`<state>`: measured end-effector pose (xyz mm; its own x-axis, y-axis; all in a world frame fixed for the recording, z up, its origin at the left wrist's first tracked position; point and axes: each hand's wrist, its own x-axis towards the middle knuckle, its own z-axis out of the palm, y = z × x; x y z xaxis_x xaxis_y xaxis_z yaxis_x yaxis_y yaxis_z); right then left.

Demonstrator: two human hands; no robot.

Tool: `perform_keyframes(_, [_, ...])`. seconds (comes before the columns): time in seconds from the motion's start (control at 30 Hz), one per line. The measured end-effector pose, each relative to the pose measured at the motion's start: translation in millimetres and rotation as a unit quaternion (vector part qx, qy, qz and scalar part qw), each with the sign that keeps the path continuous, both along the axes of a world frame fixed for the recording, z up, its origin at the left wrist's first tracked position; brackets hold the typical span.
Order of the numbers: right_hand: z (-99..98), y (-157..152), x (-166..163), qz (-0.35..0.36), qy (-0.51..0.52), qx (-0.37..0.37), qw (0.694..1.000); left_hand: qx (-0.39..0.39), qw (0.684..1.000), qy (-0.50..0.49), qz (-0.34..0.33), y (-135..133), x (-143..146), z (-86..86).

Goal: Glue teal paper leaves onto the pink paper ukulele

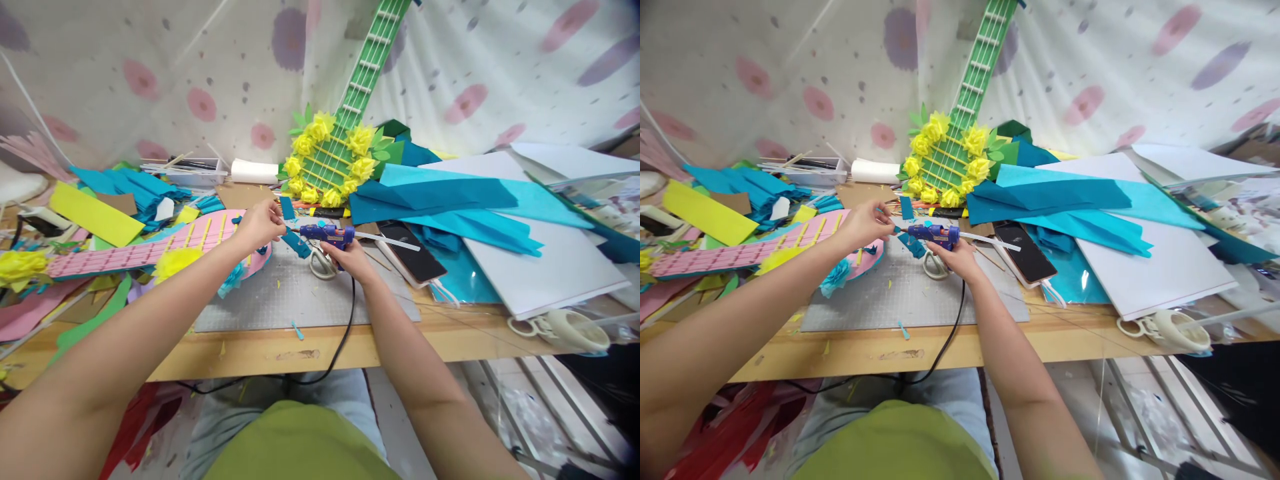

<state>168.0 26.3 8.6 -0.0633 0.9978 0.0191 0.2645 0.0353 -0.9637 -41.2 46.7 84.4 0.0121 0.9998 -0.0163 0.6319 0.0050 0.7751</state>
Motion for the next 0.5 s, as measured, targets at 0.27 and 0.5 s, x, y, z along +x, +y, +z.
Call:
perform_keyframes(0.27, [1.5, -0.8, -1.1, 0.004, -0.004, -0.001, 1.000, 0.002, 1.000, 0.007, -0.002, 1.7, -1.8, -0.7])
perform_keyframes(0.5, [-6.4, 3.4, 1.0, 0.009, -0.014, -0.002, 1.000, 0.001, 1.000, 0.002, -0.008, 2.6, -2.5, -2.4])
